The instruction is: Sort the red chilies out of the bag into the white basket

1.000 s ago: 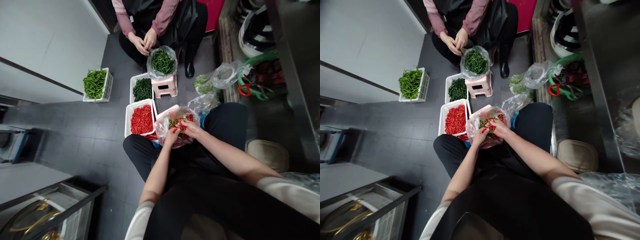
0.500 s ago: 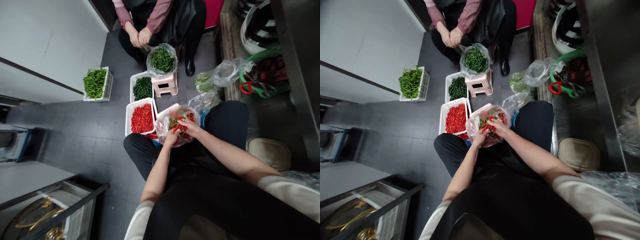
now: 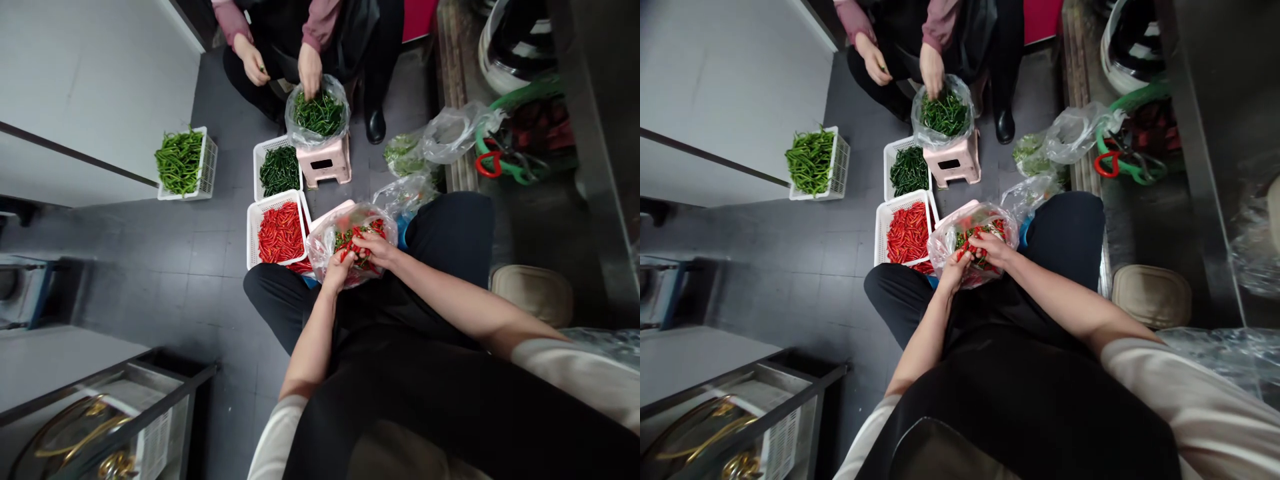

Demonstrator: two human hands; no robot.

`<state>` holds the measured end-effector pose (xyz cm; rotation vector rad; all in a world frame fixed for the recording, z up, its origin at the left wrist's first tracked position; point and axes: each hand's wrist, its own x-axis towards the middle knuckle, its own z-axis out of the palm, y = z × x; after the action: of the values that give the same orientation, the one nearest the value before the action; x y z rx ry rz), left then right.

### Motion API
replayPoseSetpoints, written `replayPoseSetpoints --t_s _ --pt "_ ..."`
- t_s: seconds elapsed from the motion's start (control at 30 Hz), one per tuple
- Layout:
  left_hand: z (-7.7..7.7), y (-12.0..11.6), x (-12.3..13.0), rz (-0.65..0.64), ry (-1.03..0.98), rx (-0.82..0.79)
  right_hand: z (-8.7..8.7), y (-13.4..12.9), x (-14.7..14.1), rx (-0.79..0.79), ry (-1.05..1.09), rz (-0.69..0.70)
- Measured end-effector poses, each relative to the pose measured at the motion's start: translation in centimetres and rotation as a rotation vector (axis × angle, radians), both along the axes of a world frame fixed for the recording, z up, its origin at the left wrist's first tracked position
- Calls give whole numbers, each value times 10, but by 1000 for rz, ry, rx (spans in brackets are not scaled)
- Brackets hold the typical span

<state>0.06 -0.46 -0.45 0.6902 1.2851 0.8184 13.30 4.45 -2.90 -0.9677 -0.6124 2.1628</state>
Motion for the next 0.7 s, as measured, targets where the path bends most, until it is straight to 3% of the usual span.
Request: replayPoseSetpoints --t_s 0.1,0.2,0.33,0.47,0.57,0.63,0.7 --pt "0 0 -5 -16 -57 -3 -4 0 0 -263 112 72" --pt "6 1 -12 -80 -103 -64 -6 2 3 -278 151 157" --pt "12 3 -16 -200 -164 -143 -3 4 5 -4 -67 306" --pt "1 5 -8 -91 -29 -271 6 -5 -2 566 -564 74" --pt "-10 7 -1 3 203 -243 8 -11 -9 947 -814 43" --pt "-13 7 2 -26 346 -94 2 -9 -11 920 -921 -2" --pt "-13 6 4 -96 375 83 -7 -4 -11 711 -958 -83"
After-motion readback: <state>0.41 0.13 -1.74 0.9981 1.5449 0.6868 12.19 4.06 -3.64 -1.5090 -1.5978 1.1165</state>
